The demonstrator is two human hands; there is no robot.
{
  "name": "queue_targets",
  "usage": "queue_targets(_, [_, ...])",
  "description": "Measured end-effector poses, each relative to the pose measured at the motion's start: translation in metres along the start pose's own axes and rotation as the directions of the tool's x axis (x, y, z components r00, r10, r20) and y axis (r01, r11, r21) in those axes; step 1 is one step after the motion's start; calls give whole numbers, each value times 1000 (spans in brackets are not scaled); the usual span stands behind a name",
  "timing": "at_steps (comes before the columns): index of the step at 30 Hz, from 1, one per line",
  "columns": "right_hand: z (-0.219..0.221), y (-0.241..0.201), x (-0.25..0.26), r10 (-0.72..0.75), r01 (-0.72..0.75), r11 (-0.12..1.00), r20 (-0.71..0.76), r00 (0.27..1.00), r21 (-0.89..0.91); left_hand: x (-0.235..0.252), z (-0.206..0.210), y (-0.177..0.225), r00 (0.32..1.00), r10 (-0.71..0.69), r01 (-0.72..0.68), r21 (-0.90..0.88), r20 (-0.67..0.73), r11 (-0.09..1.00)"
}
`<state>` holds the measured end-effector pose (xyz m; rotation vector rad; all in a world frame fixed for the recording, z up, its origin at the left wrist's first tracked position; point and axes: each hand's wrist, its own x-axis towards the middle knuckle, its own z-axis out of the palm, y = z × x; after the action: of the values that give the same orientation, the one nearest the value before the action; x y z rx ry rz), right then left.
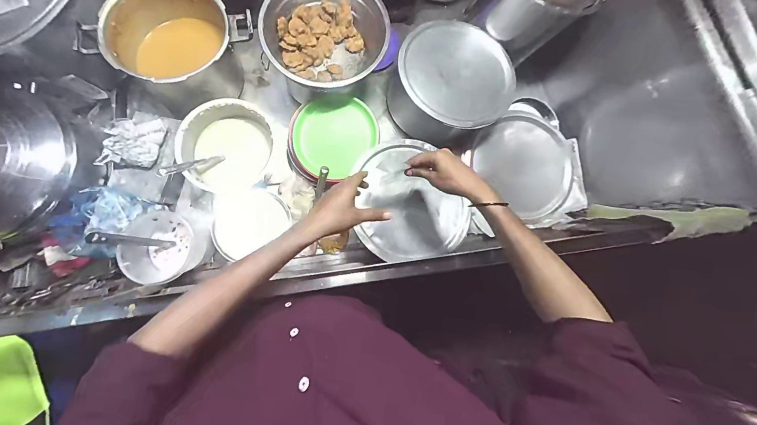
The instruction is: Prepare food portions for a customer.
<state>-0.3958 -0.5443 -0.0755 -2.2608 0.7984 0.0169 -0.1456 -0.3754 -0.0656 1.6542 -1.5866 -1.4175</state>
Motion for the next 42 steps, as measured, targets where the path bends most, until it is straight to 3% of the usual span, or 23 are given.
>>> queue_targets(3, [5, -6, -2, -74, 84, 991, -105, 992, 100, 49, 34, 1, 991, -99, 68, -311, -85, 948])
queue_targets(6, [9, 12, -4, 50, -11, 939, -104, 993, 343, 73, 48, 1, 985, -96, 16, -473, -146, 881])
queue_targets(9, [14, 36, -7, 190, -170, 778, 31, 981, 604, 78, 52, -6, 993, -66, 21, -408, -95, 913])
queue_targets(13, [11, 30, -7, 194, -220, 688, 116, 974, 691, 72, 49, -10, 977, -156, 75, -453, -145, 888])
queue_targets(16, [2, 39, -5, 190, -270, 802, 200, 961, 533, 68, 37, -16, 953, -139, -23, -522, -270, 853])
queue_targets(20, [18, 81, -5, 240, -263, 963, 269, 933, 54, 60, 4, -34, 868, -187, -49, -455, -459, 889])
queue_targets(23, [30, 91, -11, 336, -215, 902, 295, 894, -373, 46, -37, -37, 838, -209, -57, -463, -504, 885])
queue_targets(25, [20, 66, -8, 320, -173, 868, 258, 912, -465, 26, -62, -36, 848, -162, -109, -466, -504, 878])
queue_targets(27, [4, 31, 3, 138, -106, 963, 119, 983, -247, 0, -80, -36, 873, -106, -135, -445, -476, 885])
queue_targets(29, [-19, -24, 21, 64, -73, 978, 48, 997, 194, -21, -89, -35, 889, -99, -144, -478, -448, 867])
queue_targets(32, [-17, -71, 62, -165, 66, 713, 76, 983, 698, -48, -89, -34, 895, -87, -167, -509, -438, 844])
queue_targets(35, [10, -103, 99, -286, 63, 603, 142, 948, 795, -69, -89, -37, 894, -17, -194, -421, -448, 886])
queue_targets(37, [26, -135, 110, -225, -7, 580, 169, 960, 815, -83, -90, -43, 884, 46, -217, -321, -465, 922])
queue_targets(39, [33, -170, 109, -110, -53, 571, 141, 984, 819, -102, -93, -46, 812, 30, -144, -150, -583, 978])
queue_targets(41, [38, -193, 107, 4, -55, 552, 63, 998, 832, -120, -92, -47, 632, 12, 62, 65, -775, 996])
queue_targets(42, [43, -201, 107, 46, -47, 550, 26, 999, 834, -127, -91, -47, 506, 45, 135, 130, -861, 982])
